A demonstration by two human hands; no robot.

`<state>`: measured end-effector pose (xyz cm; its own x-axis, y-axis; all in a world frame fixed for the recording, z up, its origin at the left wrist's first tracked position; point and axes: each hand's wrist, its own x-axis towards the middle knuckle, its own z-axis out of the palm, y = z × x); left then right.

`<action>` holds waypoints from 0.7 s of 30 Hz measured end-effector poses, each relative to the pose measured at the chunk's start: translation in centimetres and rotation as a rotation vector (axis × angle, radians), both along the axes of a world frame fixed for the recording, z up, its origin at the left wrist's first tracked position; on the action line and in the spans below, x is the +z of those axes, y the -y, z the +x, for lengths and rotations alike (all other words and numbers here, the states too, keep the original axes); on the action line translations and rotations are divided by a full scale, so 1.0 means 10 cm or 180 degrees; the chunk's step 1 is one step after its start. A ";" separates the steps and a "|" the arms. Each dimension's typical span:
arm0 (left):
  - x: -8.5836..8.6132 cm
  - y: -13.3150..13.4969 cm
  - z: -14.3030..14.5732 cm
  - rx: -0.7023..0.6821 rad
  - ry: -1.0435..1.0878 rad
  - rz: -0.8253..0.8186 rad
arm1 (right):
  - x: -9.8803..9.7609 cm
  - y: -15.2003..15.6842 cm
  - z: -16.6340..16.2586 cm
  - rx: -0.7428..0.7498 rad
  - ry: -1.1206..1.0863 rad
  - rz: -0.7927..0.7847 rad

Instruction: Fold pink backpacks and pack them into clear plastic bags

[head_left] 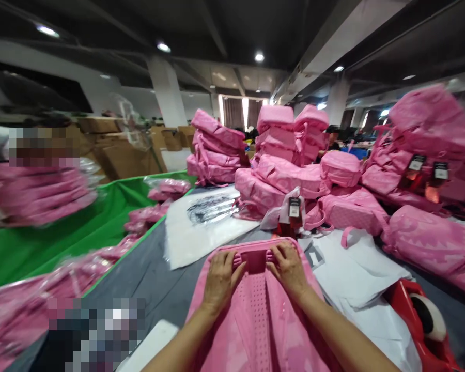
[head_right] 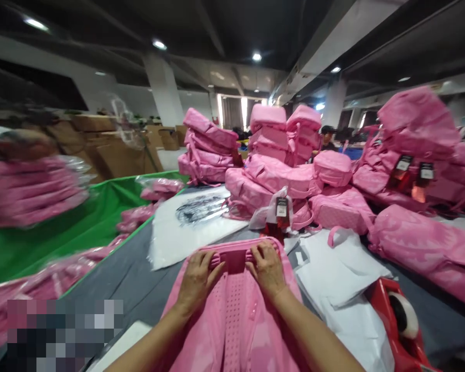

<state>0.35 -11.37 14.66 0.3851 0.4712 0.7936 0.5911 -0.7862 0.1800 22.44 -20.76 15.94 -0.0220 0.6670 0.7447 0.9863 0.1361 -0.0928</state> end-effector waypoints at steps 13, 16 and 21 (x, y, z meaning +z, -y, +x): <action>-0.11 -0.66 0.37 -0.0109 -0.2060 -0.1346 | -0.02 -0.54 0.04 -0.0583 0.0352 -0.2207; -0.03 -0.79 0.48 -0.0151 -0.2158 -0.1359 | -0.09 -0.83 0.13 -0.0632 0.0293 -0.2201; -0.02 -0.09 0.34 -0.0348 -0.1876 -0.1650 | -0.25 -0.85 0.25 -0.0505 0.0202 -0.2162</action>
